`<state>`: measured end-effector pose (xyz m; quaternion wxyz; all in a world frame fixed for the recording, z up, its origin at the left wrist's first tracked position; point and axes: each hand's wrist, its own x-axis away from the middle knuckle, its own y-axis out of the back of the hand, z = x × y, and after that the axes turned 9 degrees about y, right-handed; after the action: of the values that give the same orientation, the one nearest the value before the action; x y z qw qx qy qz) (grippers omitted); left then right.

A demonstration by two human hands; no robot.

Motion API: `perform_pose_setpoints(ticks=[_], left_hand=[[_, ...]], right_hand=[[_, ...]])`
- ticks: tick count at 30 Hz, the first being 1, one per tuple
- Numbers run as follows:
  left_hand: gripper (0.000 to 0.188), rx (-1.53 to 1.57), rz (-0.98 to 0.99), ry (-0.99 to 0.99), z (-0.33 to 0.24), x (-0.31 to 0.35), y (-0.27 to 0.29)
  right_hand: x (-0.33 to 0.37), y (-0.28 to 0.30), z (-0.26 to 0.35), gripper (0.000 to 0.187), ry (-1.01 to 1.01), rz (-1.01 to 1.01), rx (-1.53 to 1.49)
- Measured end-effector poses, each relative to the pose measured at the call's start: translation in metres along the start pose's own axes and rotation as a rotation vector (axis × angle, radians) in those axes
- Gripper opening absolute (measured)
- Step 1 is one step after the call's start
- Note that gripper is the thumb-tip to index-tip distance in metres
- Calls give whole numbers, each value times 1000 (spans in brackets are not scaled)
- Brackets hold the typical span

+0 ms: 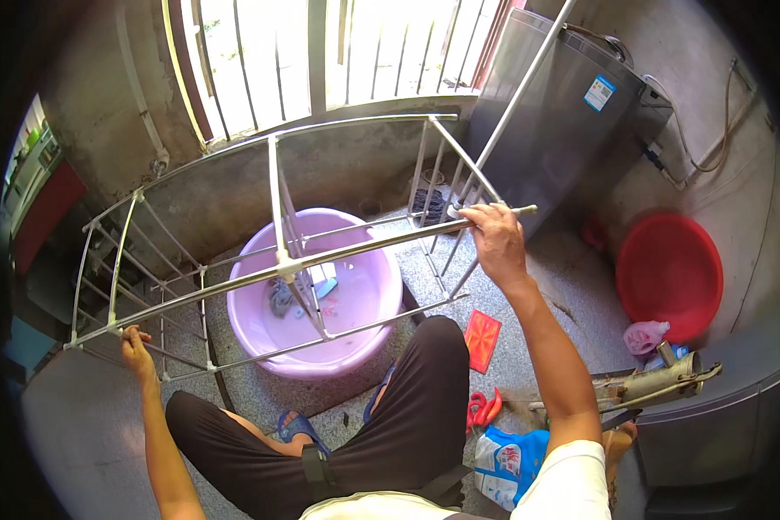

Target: The person is assembling a collapsible metal laundry drying rack, connecting pipes to plastic joints.

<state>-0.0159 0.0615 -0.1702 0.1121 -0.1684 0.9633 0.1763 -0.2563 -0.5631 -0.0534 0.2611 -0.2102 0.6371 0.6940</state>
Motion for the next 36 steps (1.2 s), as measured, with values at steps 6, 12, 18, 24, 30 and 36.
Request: perform_pose_setpoints(ticks=[6,12,18,24,30,36], left_hand=[[27,-68,-137,5,22,-13,24],[30,-171,-91,-26,21,-13,30],[30,-203,-55,63,50,-30,79],[24,-128,-87,141,45,-20,74],[22,-50,-111,179,49,-20,101],[24,-78,-76,188,60,-24,102]], right_hand=[[1,-9,14,43,-48,-248,-370],[116,-105,-67,37,-621,-187,-576],[176,-235,-1,37,-732,402,-710],[135,-341,-18,72,-1208,-112,-360],[100,-333,-20,26,-1135,242,-16],[126,-358,-55,25,-961,170,23]])
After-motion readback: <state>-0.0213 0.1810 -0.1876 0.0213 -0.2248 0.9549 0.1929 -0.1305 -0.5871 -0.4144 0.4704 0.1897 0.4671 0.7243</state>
